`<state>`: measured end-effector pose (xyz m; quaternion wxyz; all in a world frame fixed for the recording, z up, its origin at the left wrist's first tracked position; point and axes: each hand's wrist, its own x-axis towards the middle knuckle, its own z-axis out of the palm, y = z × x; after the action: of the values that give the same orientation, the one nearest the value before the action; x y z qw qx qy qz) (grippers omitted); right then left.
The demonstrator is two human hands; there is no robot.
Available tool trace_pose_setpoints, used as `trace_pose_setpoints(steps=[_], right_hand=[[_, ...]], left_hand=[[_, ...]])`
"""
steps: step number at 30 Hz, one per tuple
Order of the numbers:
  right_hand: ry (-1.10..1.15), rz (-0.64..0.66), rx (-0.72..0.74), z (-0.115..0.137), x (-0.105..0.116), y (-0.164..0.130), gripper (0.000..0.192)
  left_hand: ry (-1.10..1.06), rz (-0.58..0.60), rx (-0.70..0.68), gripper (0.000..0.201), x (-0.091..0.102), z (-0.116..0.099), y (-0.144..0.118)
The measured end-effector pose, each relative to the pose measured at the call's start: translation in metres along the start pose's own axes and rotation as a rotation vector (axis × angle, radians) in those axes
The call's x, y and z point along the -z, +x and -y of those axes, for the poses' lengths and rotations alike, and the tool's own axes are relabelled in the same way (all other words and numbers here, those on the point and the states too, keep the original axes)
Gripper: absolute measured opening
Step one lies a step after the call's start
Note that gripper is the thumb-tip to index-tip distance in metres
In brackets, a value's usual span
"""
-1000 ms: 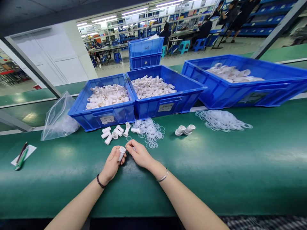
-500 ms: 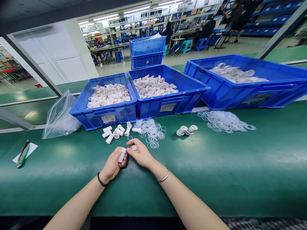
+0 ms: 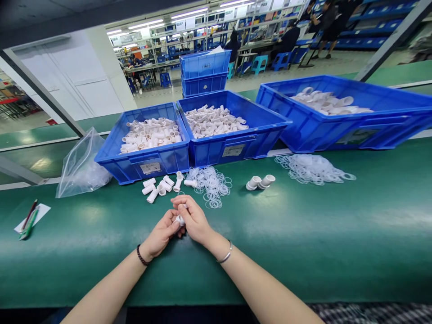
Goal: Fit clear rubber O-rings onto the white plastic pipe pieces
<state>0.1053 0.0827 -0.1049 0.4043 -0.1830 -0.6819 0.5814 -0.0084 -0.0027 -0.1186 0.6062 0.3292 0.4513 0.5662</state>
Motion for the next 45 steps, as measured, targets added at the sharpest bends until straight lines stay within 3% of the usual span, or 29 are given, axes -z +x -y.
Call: trace_pose_setpoints(steps=[4, 9, 12, 14, 18, 23, 26, 29, 33, 36, 38, 42, 45], right_hand=[[-0.025, 0.006, 0.012, 0.001, 0.006, 0.002, 0.026], [-0.169, 0.005, 0.138, -0.002, 0.005, 0.002, 0.022], [-0.224, 0.068, 0.180, -0.002, 0.003, -0.001, 0.030], [-0.241, 0.022, 0.197, -0.002, 0.004, -0.001, 0.033], [-0.373, -0.054, 0.300, -0.001, 0.012, 0.001, 0.015], [-0.670, 0.170, 0.587, 0.000, 0.013, 0.002, 0.006], [-0.824, 0.161, 0.616, -0.001, 0.008, 0.002, 0.009], [-0.891, 0.088, 0.594, 0.000, 0.012, 0.005, 0.014], [-1.050, -0.178, 0.481, 0.008, 0.053, 0.020, 0.016], [-1.257, -0.459, 0.264, 0.016, 0.103, 0.031, 0.013], [-1.382, -0.582, 0.131, 0.015, 0.132, 0.034, 0.015], [-1.568, -0.679, 0.009, -0.001, 0.166, 0.030, 0.019], [-1.621, -0.649, -0.019, -0.017, 0.176, 0.027, 0.024]], left_hand=[[-0.036, -0.026, -0.004, 0.054, 0.001, 0.000, 0.000], [-0.068, -0.008, -0.023, 0.055, 0.002, 0.004, 0.002], [-0.110, -0.025, -0.028, 0.061, 0.001, 0.003, 0.002], [-0.129, -0.060, -0.027, 0.065, 0.000, -0.001, 0.002], [-0.203, -0.168, -0.045, 0.050, 0.003, -0.010, 0.001], [-0.327, -0.311, -0.069, 0.040, 0.009, -0.011, 0.002], [-0.316, -0.299, -0.080, 0.032, 0.009, -0.009, 0.002], [-0.227, -0.208, -0.059, 0.031, 0.004, -0.008, -0.002], [-0.003, -0.193, -0.096, 0.045, 0.005, -0.007, -0.005], [0.216, -0.314, -0.241, 0.044, 0.016, -0.008, -0.003], [0.350, -0.446, -0.364, 0.039, 0.027, -0.011, 0.001], [0.740, -0.755, -0.599, 0.027, 0.055, -0.020, 0.006], [1.012, -0.817, -0.624, 0.020, 0.072, -0.025, 0.009]])
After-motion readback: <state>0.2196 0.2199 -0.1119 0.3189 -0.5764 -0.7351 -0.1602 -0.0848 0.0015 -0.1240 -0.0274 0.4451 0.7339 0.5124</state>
